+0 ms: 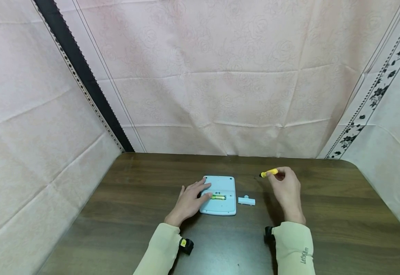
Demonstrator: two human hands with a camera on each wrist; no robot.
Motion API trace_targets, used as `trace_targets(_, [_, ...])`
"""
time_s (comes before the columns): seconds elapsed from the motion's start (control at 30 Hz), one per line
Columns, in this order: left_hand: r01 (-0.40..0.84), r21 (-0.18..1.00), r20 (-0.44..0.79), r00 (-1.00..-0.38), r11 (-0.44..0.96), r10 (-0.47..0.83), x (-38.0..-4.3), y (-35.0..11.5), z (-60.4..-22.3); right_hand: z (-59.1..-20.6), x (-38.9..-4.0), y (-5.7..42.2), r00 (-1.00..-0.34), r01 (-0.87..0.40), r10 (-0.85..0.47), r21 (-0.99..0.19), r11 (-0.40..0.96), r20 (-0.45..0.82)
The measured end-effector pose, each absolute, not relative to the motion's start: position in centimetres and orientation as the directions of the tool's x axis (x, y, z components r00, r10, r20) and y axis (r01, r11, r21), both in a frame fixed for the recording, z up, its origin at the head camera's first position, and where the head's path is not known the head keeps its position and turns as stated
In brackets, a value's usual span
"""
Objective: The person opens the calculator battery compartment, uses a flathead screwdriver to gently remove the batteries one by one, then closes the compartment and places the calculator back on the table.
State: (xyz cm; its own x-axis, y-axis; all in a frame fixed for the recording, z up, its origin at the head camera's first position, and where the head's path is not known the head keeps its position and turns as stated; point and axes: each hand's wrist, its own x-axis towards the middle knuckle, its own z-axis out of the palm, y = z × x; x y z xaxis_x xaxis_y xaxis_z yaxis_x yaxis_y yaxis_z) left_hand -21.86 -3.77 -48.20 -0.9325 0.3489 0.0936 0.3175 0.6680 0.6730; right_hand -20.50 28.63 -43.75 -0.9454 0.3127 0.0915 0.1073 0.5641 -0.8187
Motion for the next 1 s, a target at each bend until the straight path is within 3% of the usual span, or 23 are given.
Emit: trace_targets(1.0, [0.315,0.669,0.09,-0.934,0.673,0.347,-22.0,-3.7,-48.3,-43.9,-20.7,27.4,-0.9,-0.088,0.332,-0.864,0.496,0.283])
